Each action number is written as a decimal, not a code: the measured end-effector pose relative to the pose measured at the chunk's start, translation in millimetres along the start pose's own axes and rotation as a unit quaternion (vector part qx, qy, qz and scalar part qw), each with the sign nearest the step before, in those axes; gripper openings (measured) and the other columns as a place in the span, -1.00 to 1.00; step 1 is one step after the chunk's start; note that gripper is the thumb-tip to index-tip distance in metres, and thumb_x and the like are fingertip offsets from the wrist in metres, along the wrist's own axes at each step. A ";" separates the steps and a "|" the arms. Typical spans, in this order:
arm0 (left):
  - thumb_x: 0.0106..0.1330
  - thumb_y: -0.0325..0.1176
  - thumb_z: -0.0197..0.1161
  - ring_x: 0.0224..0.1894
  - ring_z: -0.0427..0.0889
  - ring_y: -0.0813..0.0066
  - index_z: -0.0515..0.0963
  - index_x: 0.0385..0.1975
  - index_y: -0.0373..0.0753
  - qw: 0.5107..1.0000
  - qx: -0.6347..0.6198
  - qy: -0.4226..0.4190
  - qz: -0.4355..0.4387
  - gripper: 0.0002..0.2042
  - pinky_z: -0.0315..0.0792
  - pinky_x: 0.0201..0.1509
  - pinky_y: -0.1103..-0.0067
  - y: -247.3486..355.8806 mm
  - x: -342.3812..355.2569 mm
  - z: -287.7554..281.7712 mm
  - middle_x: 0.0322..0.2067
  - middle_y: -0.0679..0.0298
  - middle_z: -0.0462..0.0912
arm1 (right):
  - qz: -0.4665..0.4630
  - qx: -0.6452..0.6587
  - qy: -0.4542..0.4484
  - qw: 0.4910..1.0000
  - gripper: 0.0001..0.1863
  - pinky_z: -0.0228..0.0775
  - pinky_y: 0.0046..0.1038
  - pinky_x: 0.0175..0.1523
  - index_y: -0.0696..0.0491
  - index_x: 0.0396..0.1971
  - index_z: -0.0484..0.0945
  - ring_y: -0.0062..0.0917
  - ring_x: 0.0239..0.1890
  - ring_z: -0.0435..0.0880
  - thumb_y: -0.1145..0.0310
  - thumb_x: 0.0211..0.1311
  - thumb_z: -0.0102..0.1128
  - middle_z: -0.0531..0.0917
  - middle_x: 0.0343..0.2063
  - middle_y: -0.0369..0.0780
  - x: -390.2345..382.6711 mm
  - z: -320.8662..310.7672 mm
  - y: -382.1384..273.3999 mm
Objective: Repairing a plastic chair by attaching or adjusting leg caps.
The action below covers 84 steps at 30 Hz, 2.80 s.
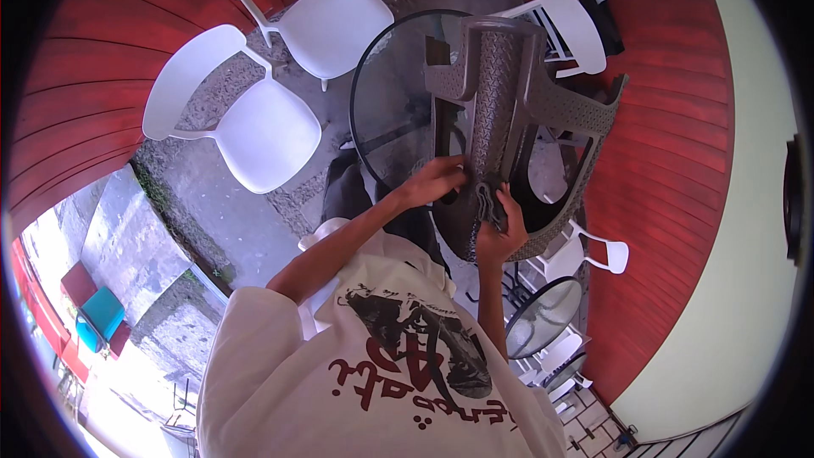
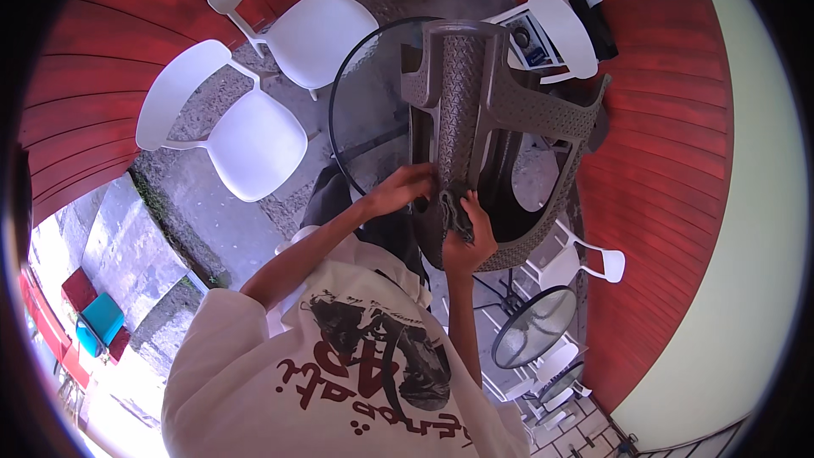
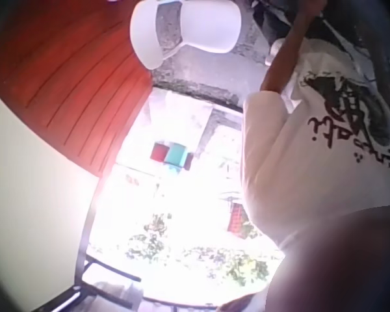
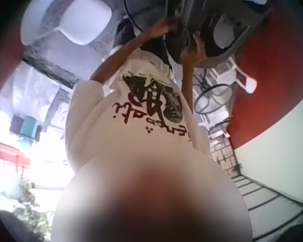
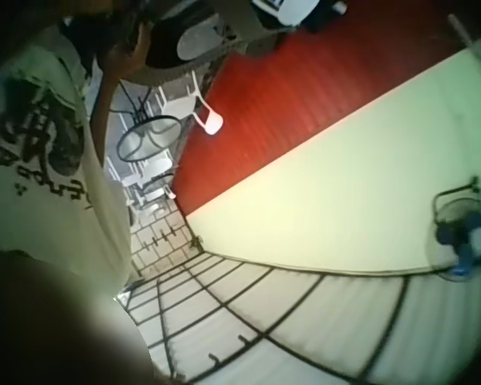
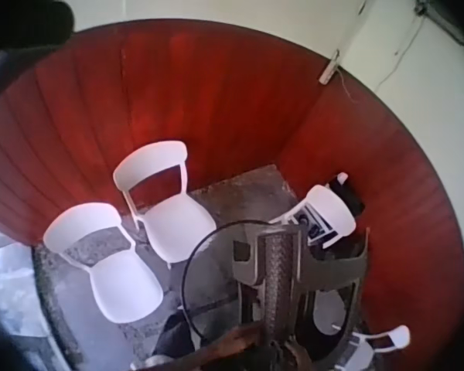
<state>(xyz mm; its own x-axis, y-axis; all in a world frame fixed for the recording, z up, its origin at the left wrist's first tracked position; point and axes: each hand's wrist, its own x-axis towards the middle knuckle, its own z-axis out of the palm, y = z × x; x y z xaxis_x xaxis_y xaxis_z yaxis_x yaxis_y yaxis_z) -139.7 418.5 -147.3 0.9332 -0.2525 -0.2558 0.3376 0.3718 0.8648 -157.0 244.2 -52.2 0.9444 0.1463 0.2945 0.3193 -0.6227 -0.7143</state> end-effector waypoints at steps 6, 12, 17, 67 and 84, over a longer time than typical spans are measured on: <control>0.46 -0.40 0.17 -0.26 0.58 0.61 0.52 -0.02 -0.37 0.998 -0.032 -0.053 0.008 -0.78 0.46 -0.10 0.58 29.2 -17.6 11.7 -0.35 0.33 0.62 | 0.020 0.037 0.007 0.999 -0.56 0.46 -0.37 0.28 0.27 0.05 0.62 -0.33 0.11 0.69 0.78 0.11 0.26 0.70 0.03 -0.05 -0.3 -19.5 -18.6; 0.50 -0.39 0.20 -0.33 0.57 0.65 0.55 -0.10 -0.40 0.998 0.006 -0.066 0.003 -0.82 0.47 -0.15 0.58 50.5 -24.0 10.1 -0.44 0.36 0.58 | 0.157 0.109 0.209 0.959 -0.55 0.51 -0.42 0.20 0.29 0.19 0.51 -0.46 0.05 0.66 0.64 0.29 0.30 0.67 0.03 -0.12 4.4 -20.3 -17.6; 0.50 -0.37 0.23 -0.33 0.58 0.65 0.53 -0.19 -0.39 0.998 0.045 -0.032 -0.020 -0.82 0.47 -0.18 0.58 58.2 -30.1 13.6 -0.46 0.38 0.57 | 0.232 0.186 0.217 0.930 -0.55 0.53 -0.47 0.13 0.24 0.21 0.50 -0.50 0.02 0.66 0.60 0.32 0.29 0.67 0.01 -0.16 8.2 -14.0 -6.5; 0.34 -0.34 0.20 -0.35 0.64 -0.20 0.57 -0.40 -0.42 0.946 0.308 0.062 0.080 -0.78 0.51 -0.24 0.15 84.9 -17.4 21.2 -0.45 -0.17 0.60 | 0.212 0.132 0.165 0.954 -0.59 0.46 -0.51 0.17 0.31 0.16 0.53 -0.54 0.00 0.66 0.58 0.33 0.29 0.70 0.01 -0.14 14.6 -9.8 2.4; 0.52 0.10 -0.03 -0.41 0.54 0.43 0.50 -0.19 -0.33 0.989 0.011 0.138 -0.044 -0.50 0.38 -0.32 0.50 7.2 -23.0 0.1 -0.37 0.30 0.55 | 0.128 0.130 0.007 0.983 -0.51 0.48 -0.41 0.24 0.24 0.15 0.55 -0.40 0.12 0.67 0.76 0.17 0.19 0.67 0.07 -0.09 14.4 1.6 -30.7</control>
<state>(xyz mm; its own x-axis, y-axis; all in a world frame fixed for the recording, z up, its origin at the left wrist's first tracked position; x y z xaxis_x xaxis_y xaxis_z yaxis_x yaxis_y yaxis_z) -158.8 426.9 -135.1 0.8994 -0.0284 -0.4361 0.4190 0.3395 0.8421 -153.0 266.7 -27.1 0.9957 -0.0018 0.0923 0.0830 -0.4203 -0.9036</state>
